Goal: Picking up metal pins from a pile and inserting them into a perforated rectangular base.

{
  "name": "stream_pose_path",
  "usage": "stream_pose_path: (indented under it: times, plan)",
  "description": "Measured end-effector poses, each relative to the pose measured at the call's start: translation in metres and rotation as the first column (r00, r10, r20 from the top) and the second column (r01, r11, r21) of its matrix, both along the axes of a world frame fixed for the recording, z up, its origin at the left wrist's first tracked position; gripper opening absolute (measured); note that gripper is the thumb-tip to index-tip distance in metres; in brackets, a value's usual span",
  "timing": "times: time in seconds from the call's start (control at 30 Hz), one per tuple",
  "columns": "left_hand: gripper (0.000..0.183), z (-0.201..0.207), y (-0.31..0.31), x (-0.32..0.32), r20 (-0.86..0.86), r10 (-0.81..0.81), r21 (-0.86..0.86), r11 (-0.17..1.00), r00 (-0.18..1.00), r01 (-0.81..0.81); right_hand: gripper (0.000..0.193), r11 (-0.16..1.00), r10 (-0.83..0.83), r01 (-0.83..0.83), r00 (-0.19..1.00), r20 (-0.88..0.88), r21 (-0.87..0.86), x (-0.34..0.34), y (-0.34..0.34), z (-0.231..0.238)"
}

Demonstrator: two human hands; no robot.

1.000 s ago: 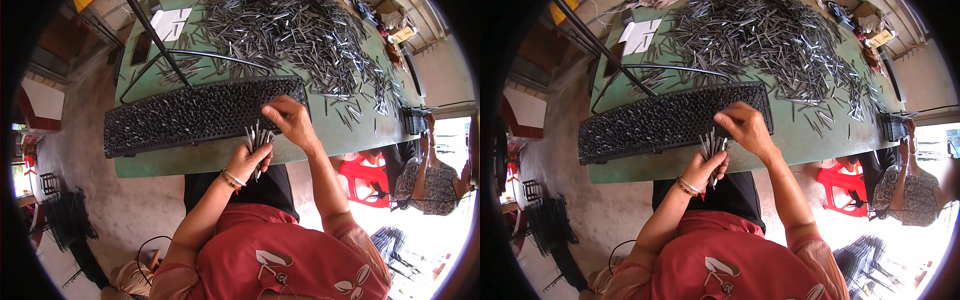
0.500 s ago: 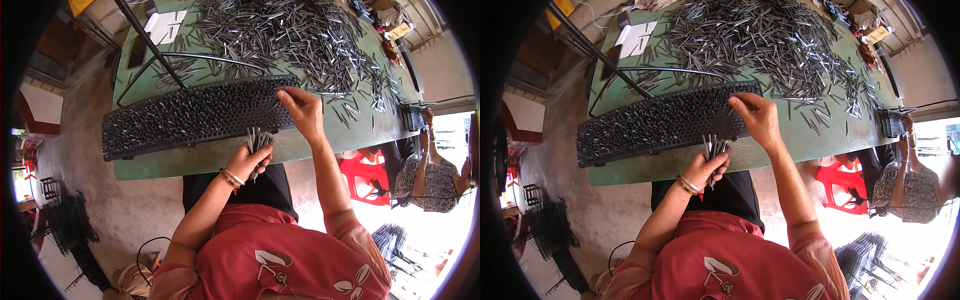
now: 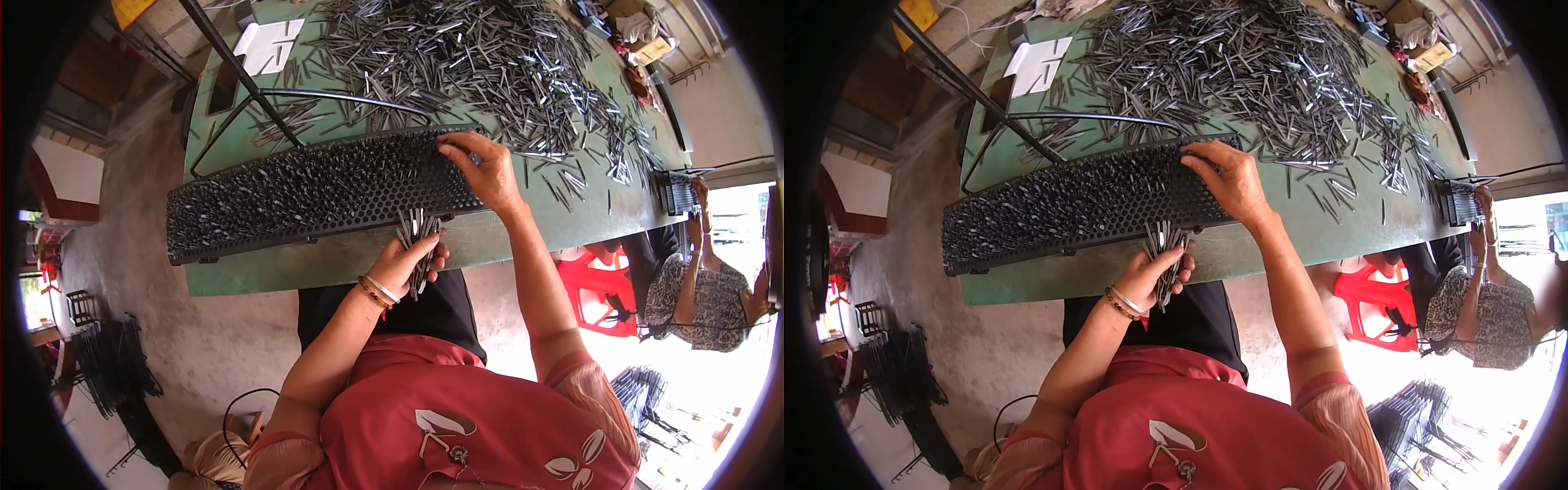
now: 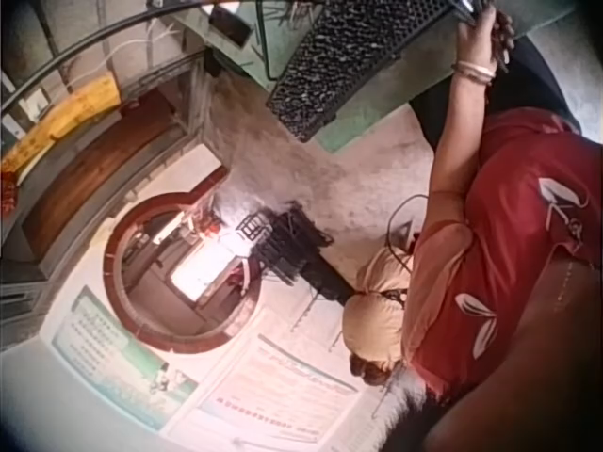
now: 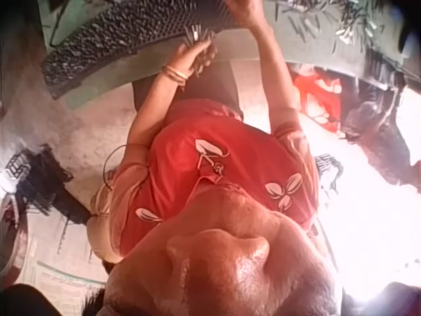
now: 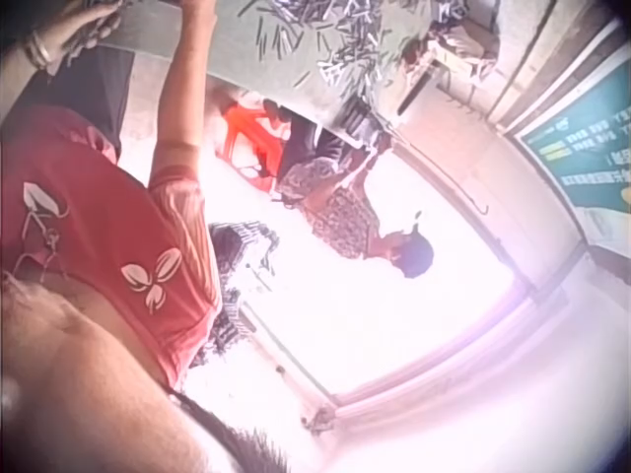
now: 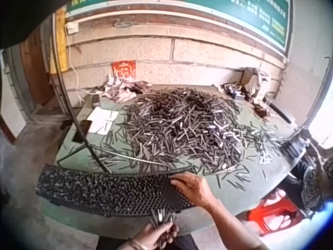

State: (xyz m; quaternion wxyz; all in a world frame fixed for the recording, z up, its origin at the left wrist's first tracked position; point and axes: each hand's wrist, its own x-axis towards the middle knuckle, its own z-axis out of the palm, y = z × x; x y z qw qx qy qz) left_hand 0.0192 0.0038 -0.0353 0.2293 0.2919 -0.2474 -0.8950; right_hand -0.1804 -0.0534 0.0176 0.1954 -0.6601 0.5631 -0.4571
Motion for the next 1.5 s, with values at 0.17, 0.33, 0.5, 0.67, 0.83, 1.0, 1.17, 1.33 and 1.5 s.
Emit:
stream_pose_path:
  times: [0.17,0.33,0.5,0.67,0.83,1.0,1.17,1.33,1.5]
  plan:
    - [0.022,0.004,0.000,0.000,0.017,-0.034,-0.062,0.997,0.999,0.035,0.017,0.996,0.083,-0.086,0.994,-0.065,-0.033,-0.003,-0.003,-0.002]
    - [0.018,0.003,0.002,0.000,0.005,-0.044,-0.066,0.997,0.999,0.044,0.017,0.987,0.146,-0.153,0.981,-0.127,-0.052,-0.009,-0.007,-0.008]
    - [0.026,0.001,0.001,0.001,0.012,-0.080,-0.096,0.992,0.997,0.081,0.017,0.988,0.148,-0.151,0.980,-0.131,-0.020,-0.006,-0.005,-0.011]
    - [0.026,0.000,0.002,0.001,0.022,-0.071,-0.095,0.993,0.997,0.072,0.021,0.994,0.098,-0.098,0.995,-0.018,0.041,0.000,-0.001,-0.008]
    - [0.021,0.012,0.003,-0.002,0.012,-0.073,-0.092,0.993,0.997,0.073,0.022,0.989,0.107,-0.125,0.975,-0.194,-0.080,0.001,-0.002,-0.016]
    - [0.019,0.010,0.002,-0.004,-0.012,-0.029,-0.119,0.993,0.999,0.028,0.018,0.985,0.048,-0.080,0.979,-0.199,-0.153,0.011,0.008,-0.001]
    - [0.018,0.021,0.001,-0.002,-0.012,0.007,-0.192,0.981,1.000,-0.010,0.021,0.950,0.173,-0.204,0.974,0.147,0.235,0.015,0.035,0.012]
    - [0.017,0.027,0.000,-0.003,0.082,-0.223,-0.317,0.918,0.971,0.238,0.022,0.804,0.318,-0.476,0.851,0.418,0.356,0.015,0.048,0.005]
    - [0.018,0.025,0.000,-0.005,0.057,-0.221,-0.256,0.939,0.974,0.228,0.018,0.840,0.178,-0.368,0.880,0.440,0.397,0.009,0.050,0.010]
